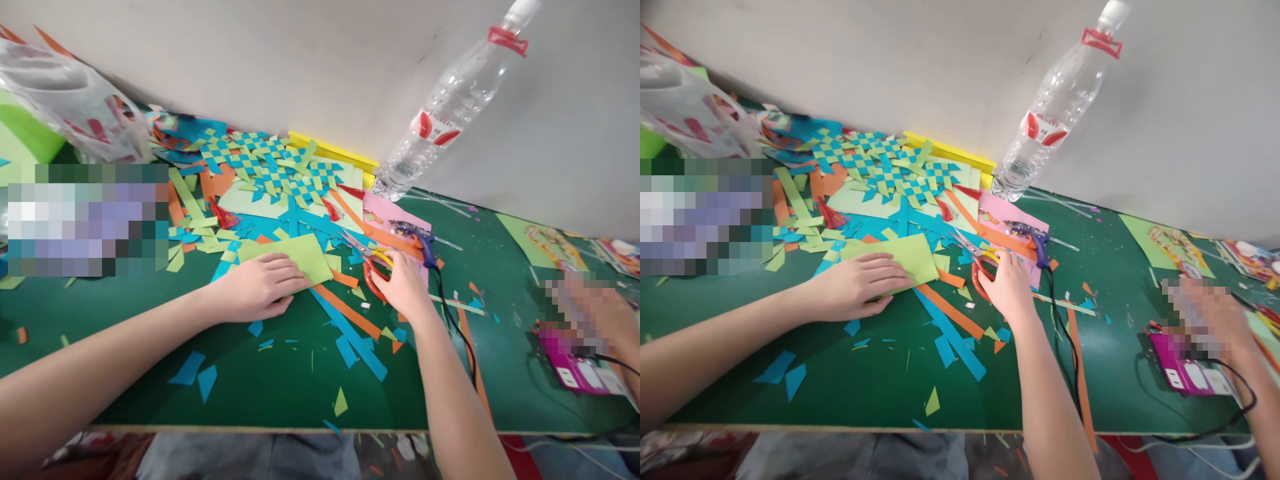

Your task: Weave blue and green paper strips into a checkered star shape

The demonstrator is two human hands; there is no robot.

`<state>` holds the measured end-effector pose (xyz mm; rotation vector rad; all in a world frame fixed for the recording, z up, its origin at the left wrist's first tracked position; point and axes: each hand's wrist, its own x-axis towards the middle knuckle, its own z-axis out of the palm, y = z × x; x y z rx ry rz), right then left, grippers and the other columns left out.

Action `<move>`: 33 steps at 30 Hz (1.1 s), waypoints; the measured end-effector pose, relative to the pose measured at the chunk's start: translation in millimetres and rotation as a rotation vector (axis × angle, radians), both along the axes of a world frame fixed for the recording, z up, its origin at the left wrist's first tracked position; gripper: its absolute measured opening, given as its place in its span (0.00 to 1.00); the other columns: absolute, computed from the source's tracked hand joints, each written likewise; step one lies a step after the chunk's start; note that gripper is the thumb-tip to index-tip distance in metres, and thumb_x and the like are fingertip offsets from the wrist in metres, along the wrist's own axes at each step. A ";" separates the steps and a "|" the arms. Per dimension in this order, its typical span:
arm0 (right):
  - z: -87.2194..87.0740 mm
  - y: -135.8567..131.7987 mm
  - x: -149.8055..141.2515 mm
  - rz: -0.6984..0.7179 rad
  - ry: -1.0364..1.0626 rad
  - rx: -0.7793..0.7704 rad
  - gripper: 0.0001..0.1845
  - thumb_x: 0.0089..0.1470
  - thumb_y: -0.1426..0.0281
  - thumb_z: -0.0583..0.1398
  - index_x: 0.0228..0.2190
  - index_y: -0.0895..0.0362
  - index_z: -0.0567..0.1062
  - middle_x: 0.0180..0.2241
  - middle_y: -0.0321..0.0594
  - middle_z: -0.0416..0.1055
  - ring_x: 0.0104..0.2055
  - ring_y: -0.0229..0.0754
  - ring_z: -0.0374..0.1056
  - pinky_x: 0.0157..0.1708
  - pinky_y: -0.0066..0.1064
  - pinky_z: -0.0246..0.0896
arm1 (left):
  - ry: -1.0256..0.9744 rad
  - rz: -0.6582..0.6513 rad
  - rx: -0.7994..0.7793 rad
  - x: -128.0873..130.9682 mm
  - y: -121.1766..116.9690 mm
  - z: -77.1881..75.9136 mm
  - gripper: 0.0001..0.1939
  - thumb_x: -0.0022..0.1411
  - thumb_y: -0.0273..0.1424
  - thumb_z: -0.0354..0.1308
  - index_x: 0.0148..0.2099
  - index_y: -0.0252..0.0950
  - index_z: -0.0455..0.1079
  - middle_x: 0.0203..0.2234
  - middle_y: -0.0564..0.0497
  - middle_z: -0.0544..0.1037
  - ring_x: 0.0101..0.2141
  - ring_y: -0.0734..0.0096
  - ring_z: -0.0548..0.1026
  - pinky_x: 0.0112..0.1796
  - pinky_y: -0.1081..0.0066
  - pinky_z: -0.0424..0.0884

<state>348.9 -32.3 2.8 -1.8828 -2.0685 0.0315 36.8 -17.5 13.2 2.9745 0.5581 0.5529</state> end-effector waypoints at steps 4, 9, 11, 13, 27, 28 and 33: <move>-2.5 0.5 -0.6 -0.042 0.029 0.004 0.23 0.50 0.58 0.58 0.43 0.60 0.66 0.42 0.53 0.69 0.48 0.56 0.66 0.45 0.46 0.63 | -0.008 0.074 0.062 -0.3 0.3 -0.4 0.15 0.64 0.29 0.49 0.52 0.36 0.68 0.42 0.45 0.78 0.44 0.63 0.73 0.50 0.60 0.66; -3.3 0.8 -0.6 -0.060 0.040 -0.009 0.23 0.49 0.58 0.59 0.43 0.60 0.66 0.42 0.53 0.69 0.48 0.57 0.66 0.44 0.46 0.64 | 0.086 -0.009 -0.042 5.1 -2.9 -4.0 0.24 0.67 0.36 0.46 0.63 0.37 0.56 0.58 0.44 0.65 0.58 0.62 0.61 0.60 0.59 0.52; -3.0 0.9 -0.7 -0.054 0.036 -0.011 0.23 0.49 0.58 0.59 0.43 0.60 0.66 0.43 0.54 0.69 0.48 0.57 0.66 0.44 0.46 0.63 | 0.121 -0.053 -0.090 6.7 -2.9 -6.8 0.27 0.67 0.39 0.46 0.65 0.36 0.51 0.61 0.45 0.60 0.61 0.64 0.56 0.62 0.60 0.46; -2.3 0.9 -0.9 -0.047 0.036 -0.015 0.23 0.50 0.58 0.58 0.43 0.60 0.66 0.43 0.53 0.69 0.48 0.57 0.66 0.44 0.46 0.64 | 0.151 -0.069 -0.123 7.3 -2.1 -9.0 0.29 0.67 0.40 0.45 0.66 0.36 0.48 0.62 0.46 0.57 0.62 0.65 0.53 0.62 0.60 0.43; 5.1 -0.7 -1.6 -0.077 0.103 -0.008 0.24 0.45 0.57 0.61 0.41 0.56 0.65 0.46 0.49 0.70 0.50 0.56 0.66 0.46 0.46 0.64 | 0.020 0.041 -0.029 -0.9 3.2 -0.6 0.15 0.66 0.33 0.48 0.51 0.35 0.69 0.47 0.46 0.76 0.50 0.62 0.71 0.54 0.59 0.63; 7.3 -1.4 -2.3 -0.073 0.097 -0.006 0.24 0.45 0.57 0.62 0.41 0.56 0.65 0.45 0.49 0.70 0.50 0.56 0.66 0.45 0.46 0.64 | 0.025 0.049 -0.033 -1.1 4.2 -1.4 0.16 0.67 0.33 0.47 0.53 0.35 0.67 0.49 0.46 0.75 0.51 0.62 0.70 0.55 0.60 0.63; 18.0 -4.9 -4.9 0.051 0.141 -0.028 0.21 0.45 0.62 0.62 0.41 0.54 0.64 0.45 0.45 0.71 0.48 0.51 0.69 0.48 0.44 0.63 | 0.095 0.107 -0.071 -2.1 9.9 -8.7 0.23 0.68 0.38 0.44 0.63 0.37 0.56 0.59 0.47 0.63 0.59 0.64 0.60 0.61 0.58 0.50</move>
